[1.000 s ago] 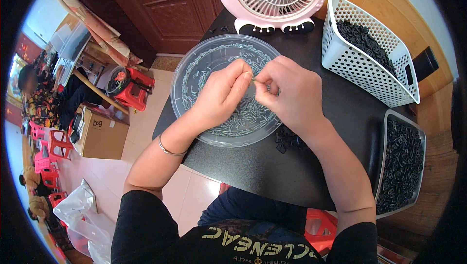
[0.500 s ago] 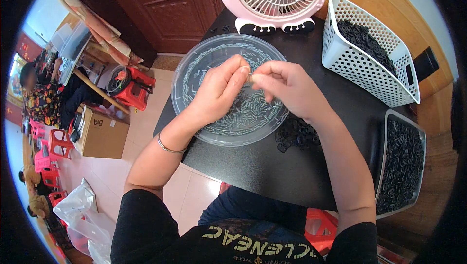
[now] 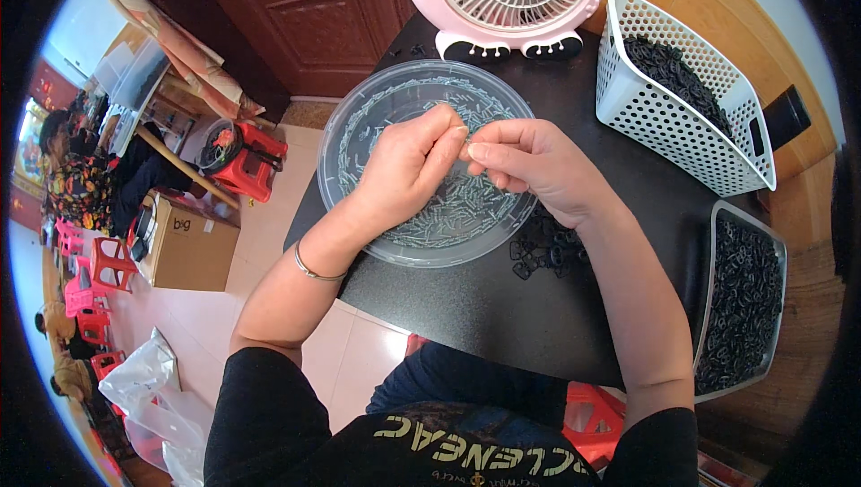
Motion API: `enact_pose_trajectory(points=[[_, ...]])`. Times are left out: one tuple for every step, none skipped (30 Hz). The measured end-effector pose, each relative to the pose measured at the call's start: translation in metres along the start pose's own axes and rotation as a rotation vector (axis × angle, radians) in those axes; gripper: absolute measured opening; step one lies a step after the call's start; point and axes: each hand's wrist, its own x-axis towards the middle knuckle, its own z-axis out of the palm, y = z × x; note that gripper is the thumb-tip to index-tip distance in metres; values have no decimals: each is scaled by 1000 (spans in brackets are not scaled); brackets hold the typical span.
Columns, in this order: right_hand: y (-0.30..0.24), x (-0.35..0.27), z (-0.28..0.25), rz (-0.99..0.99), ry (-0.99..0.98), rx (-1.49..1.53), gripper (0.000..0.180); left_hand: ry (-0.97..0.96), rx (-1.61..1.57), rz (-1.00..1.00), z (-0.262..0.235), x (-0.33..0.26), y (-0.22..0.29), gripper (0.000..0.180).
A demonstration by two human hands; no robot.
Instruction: The person sits at a table and assembles small hardware components by hand. They pick up black plastic fasteners and silver screws, insert the screws into the fasteners, and place the assembled units into a clear plastic container.
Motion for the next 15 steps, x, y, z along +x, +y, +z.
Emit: enact_pose_trajectory(points=[[0,0,1,4,7,13,16,-4,-10,-8,0,0,0,19],[-1,0,1,8,15,26,14,-8,-19,-15,0,-1,0,21],[-1,0,2,16,25,33,13,-10,-22,-5,1,-1,-1,21],[-1,0,2,23,35,40,13,-13,-26,5,1,-2,-1,21],[-2,0,3,30,46,46,12,-15,-29,15,1,-2,-1,21],[-1,0,2,29,44,55,11,-17,-16,21,1,-2,-1,21],[-1,-1,1,28,42,64,11,-19,-2,28,0,-2,0,20],[0,-1,1,27,41,73,11,-21,12,34,0,-2,0,20],[0,-1,1,32,37,90,11,-31,-12,20,-1,-3,0,20],[-1,-1,1,37,34,107,10,-41,-36,7,-3,-3,0,20],[-1,-1,1,42,30,123,10,-51,-61,-7,-3,-4,1,19],[-1,0,0,44,30,133,10,-43,-40,21,-3,-3,1,19],[0,0,0,46,29,144,11,-34,-20,49,-2,-2,1,18],[1,0,-1,49,29,155,11,-26,1,76,-2,-1,2,17],[1,0,-1,51,25,158,11,-23,16,81,-1,-1,1,16]])
